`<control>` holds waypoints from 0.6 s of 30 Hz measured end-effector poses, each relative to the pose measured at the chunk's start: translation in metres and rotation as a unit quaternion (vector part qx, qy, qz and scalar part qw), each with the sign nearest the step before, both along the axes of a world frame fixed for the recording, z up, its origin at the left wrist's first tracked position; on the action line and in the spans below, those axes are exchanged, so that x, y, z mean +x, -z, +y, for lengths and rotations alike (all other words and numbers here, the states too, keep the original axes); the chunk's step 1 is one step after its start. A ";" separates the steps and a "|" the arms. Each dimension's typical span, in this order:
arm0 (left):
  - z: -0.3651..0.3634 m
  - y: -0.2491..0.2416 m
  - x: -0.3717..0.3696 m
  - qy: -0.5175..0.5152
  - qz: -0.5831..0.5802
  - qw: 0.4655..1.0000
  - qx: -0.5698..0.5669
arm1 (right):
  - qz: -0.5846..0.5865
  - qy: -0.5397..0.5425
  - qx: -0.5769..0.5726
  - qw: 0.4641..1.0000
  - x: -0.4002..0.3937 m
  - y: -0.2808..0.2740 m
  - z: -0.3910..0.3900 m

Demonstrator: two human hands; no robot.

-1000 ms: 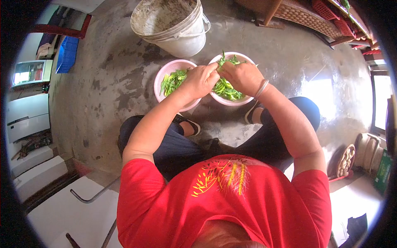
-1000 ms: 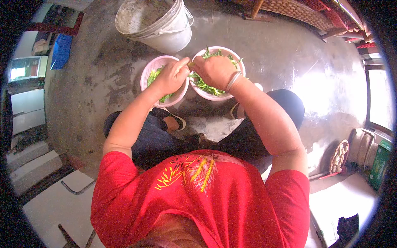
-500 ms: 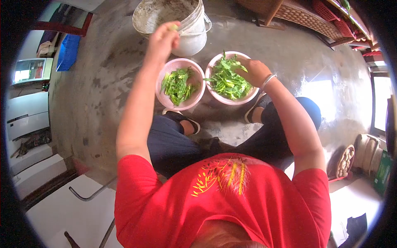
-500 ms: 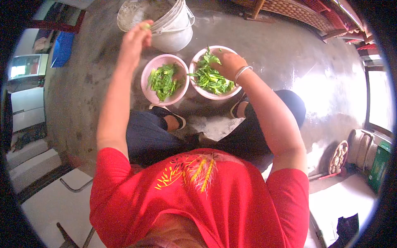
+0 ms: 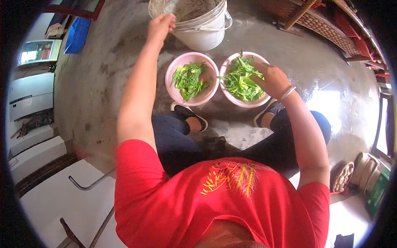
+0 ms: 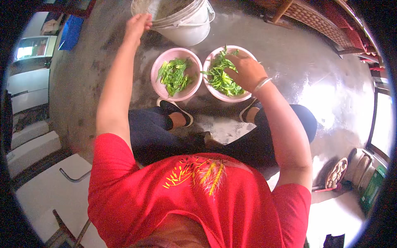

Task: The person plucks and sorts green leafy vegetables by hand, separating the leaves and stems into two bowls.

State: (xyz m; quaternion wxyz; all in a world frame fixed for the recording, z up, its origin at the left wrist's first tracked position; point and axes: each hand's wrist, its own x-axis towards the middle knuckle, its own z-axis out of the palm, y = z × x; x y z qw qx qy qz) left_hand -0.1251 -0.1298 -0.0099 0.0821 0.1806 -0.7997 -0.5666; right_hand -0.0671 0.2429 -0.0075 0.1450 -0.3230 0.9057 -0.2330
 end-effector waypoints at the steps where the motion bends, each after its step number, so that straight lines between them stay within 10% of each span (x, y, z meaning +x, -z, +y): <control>1: 0.000 0.014 0.008 0.029 -0.027 0.999 0.027 | -0.010 0.001 -0.002 1.000 0.003 -0.007 -0.003; 11: -0.052 0.264 0.071 0.098 -0.344 0.928 -0.104 | -0.039 -0.036 -0.002 0.999 0.009 -0.006 -0.014; 15: -0.021 0.292 0.093 0.111 -0.403 0.908 0.002 | -0.076 -0.032 0.039 0.996 0.006 -0.009 -0.018; 18: 0.015 0.312 0.110 0.211 -0.363 0.887 -0.194 | -0.091 -0.036 0.028 0.995 0.004 -0.013 -0.021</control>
